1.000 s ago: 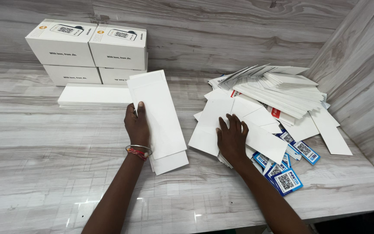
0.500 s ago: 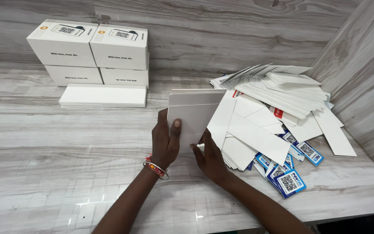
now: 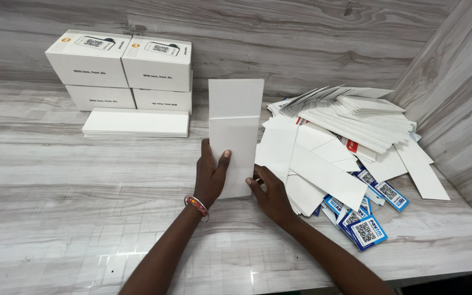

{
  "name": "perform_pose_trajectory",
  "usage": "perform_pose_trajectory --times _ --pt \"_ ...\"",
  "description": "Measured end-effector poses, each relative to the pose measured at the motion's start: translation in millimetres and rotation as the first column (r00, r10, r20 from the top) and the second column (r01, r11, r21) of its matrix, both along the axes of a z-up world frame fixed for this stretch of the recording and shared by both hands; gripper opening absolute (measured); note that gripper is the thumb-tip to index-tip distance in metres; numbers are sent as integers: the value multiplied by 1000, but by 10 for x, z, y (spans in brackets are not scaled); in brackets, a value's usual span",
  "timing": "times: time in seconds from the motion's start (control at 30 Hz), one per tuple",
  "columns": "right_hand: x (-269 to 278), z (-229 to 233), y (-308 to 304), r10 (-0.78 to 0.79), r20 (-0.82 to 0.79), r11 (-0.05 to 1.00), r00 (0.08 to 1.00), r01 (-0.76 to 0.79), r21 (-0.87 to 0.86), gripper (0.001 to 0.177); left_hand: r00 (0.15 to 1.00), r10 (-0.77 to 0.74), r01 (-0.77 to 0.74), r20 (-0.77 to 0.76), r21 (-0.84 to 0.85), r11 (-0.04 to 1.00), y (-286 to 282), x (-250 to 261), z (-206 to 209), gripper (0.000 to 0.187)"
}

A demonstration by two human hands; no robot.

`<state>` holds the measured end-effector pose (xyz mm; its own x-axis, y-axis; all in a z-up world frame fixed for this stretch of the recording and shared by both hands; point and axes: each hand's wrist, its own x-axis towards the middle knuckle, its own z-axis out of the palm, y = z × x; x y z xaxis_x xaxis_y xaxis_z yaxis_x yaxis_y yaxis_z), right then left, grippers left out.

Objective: The person stacks white boxes and then repeatedly picks up sheets of white paper from a pile, aligns them, and places them into a neat stack on the floor. The person handles the paper one at a time or in small groups throughout the clip.

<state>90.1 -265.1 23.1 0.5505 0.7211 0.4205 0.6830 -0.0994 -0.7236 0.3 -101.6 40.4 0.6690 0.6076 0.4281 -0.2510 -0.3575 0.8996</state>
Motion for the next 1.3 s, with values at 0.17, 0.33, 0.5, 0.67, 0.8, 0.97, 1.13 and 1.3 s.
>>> perform_pose_trajectory --times 0.17,0.33,0.5,0.67,0.8,0.97,1.13,1.3 --pt "-3 258 80 -22 -65 999 998 18 -51 23 986 47 -31 160 -101 994 162 13 -65 58" --pt "-13 551 510 -48 531 996 846 2 87 20 963 165 -127 212 -182 975 694 64 -336 39" --pt "65 720 1371 -56 917 995 395 -52 83 27 766 621 -587 167 -211 781 1160 -71 -536 18" --pt "82 408 2206 -24 981 1000 193 -6 26 14 546 811 -698 212 -420 580 1596 -400 -547 10" --pt "22 37 2661 42 989 997 139 62 -51 9 556 817 -683 156 -475 556 1668 -413 -506 11" --pt "25 -263 2974 121 971 981 207 122 -149 13 573 803 -666 163 -478 572 1675 -378 -486 15" --pt "164 -319 3135 123 951 981 285 107 -159 19 566 803 -691 184 -425 585 1694 -362 -492 20" --pt "203 -319 3135 118 922 988 368 49 -146 12 585 796 -703 156 -393 593 1684 -339 -486 23"
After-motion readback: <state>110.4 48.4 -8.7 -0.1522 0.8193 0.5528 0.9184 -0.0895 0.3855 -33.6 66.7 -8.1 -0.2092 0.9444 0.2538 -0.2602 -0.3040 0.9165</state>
